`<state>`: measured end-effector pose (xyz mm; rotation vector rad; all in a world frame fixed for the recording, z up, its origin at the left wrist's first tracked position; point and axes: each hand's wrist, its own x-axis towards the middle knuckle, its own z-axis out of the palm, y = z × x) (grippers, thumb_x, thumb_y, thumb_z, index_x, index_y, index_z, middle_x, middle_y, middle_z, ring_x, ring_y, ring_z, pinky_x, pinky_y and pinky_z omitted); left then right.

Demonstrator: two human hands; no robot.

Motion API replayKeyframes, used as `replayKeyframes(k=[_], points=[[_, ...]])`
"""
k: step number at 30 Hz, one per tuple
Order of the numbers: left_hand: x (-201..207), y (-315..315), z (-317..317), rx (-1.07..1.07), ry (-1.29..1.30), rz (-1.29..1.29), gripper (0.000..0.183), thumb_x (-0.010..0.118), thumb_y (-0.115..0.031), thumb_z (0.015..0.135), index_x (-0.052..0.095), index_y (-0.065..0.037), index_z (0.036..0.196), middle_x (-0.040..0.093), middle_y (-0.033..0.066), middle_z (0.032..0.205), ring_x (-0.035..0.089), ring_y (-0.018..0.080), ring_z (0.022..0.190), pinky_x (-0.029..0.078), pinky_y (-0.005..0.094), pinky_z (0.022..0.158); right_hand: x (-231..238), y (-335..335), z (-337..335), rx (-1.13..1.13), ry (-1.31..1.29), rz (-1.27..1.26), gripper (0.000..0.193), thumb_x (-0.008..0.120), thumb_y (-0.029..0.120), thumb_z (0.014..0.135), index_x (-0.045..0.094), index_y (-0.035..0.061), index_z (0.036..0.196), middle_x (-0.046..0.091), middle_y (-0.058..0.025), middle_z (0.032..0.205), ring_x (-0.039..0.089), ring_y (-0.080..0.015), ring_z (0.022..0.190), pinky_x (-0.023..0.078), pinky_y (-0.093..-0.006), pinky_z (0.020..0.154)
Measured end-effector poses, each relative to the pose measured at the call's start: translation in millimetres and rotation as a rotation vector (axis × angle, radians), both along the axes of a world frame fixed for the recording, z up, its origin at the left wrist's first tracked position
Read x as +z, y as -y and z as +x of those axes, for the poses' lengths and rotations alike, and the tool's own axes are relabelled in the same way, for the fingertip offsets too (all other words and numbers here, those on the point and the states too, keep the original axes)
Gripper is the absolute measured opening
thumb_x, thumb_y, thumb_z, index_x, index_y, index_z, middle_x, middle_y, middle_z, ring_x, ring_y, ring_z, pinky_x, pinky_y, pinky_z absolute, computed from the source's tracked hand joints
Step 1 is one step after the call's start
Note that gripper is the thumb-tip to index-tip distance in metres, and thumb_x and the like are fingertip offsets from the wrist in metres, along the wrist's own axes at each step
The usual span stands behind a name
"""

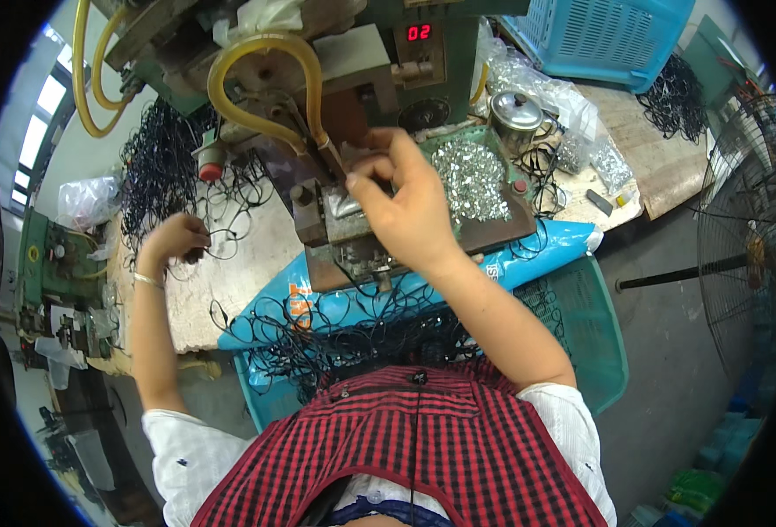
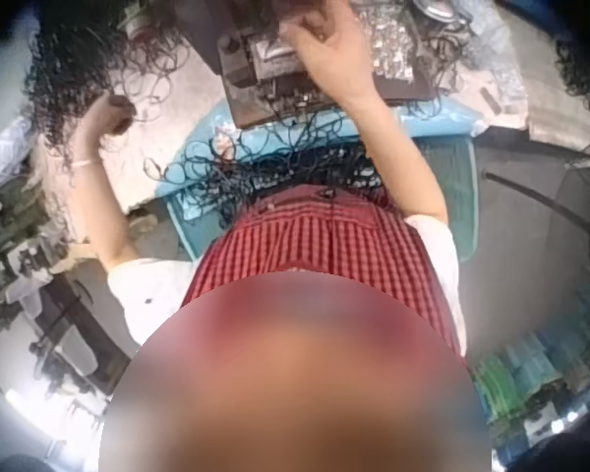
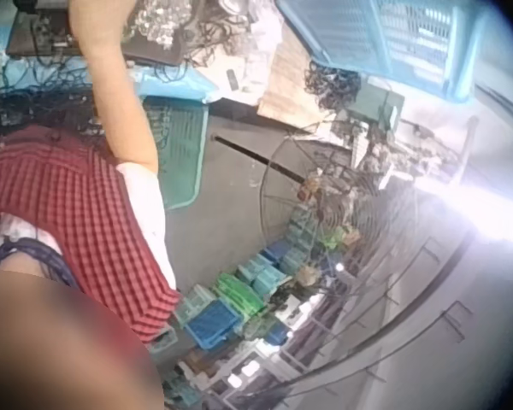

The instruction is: The person repeatedly picks up black wire loops and small metallic components, places them into a machine, and presses a lever to process them. The person then removes the processed items and places them into a pile on the table. This cycle continues throughout the clip.

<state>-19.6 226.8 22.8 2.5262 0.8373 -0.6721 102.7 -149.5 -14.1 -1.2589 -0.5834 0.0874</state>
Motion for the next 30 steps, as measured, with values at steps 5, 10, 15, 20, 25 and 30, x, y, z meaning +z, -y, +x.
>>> replayKeyframes(k=[5,10,15,20,25,30], points=[[-43.5,67.8,-25.0,0.354,1.346,-0.695,0.010,0.061,-0.008,0.101,0.057,-0.003,0.108,0.064,0.0080,0.098,0.064,0.0156,0.082,0.055,0.0291,0.071,-4.5,-0.6,-10.1,-0.039,0.099,-0.119,0.045,0.067,0.002,0.090,0.050,-0.0054,0.131,0.073,-0.0094,0.097,0.065,-0.0183,0.104,0.046,-0.0335,0.100],[18.4,187.5,-8.6,-0.273,1.884,-0.810,0.018,0.050,0.002,0.101,0.050,-0.001,0.118,0.057,0.0155,0.106,0.059,0.0216,0.098,0.058,0.0341,0.071,-6.2,4.8,-12.2,-0.006,-0.042,-0.026,0.050,0.066,0.000,0.092,0.045,-0.0046,0.137,0.072,-0.0075,0.097,0.060,-0.0172,0.112,0.038,-0.0350,0.110],[19.6,186.8,25.9,-0.185,1.949,-0.646,0.017,0.063,0.003,0.097,0.049,0.000,0.105,0.064,0.0142,0.104,0.065,0.0208,0.095,0.055,0.0355,0.093,-1.6,-4.9,-19.7,0.032,-0.095,0.059,0.053,0.065,-0.002,0.092,0.042,-0.0049,0.140,0.071,-0.0088,0.101,0.060,-0.0174,0.115,0.040,-0.0340,0.108],[25.5,195.2,24.7,-0.062,1.885,-0.674,0.016,0.062,0.005,0.096,0.051,0.001,0.107,0.066,0.0146,0.108,0.068,0.0215,0.099,0.056,0.0332,0.091,-8.6,-6.2,-19.4,-0.081,-0.013,0.031,0.055,0.064,-0.004,0.090,0.042,-0.0057,0.141,0.071,-0.0136,0.113,0.061,-0.0213,0.123,0.042,-0.0348,0.107],[3.3,213.6,-0.8,-0.385,1.771,-0.505,0.019,0.071,0.004,0.084,0.060,-0.001,0.098,0.073,0.0154,0.095,0.071,0.0239,0.081,0.055,0.0355,0.069,17.7,32.9,-23.8,-0.138,0.311,-0.454,0.051,0.064,-0.001,0.084,0.059,0.0037,0.134,0.064,-0.0256,0.126,0.060,-0.0397,0.124,0.046,-0.0443,0.108],[-11.7,228.9,7.3,-0.975,1.603,0.067,0.017,0.079,-0.004,0.074,0.066,-0.009,0.084,0.076,0.0062,0.110,0.059,0.0163,0.066,0.053,0.0280,0.060,-75.8,94.6,39.2,-0.692,0.612,-1.073,0.023,0.079,0.013,0.078,0.076,0.0084,0.100,0.064,-0.0236,0.124,0.055,-0.0415,0.129,0.047,-0.0487,0.104]])
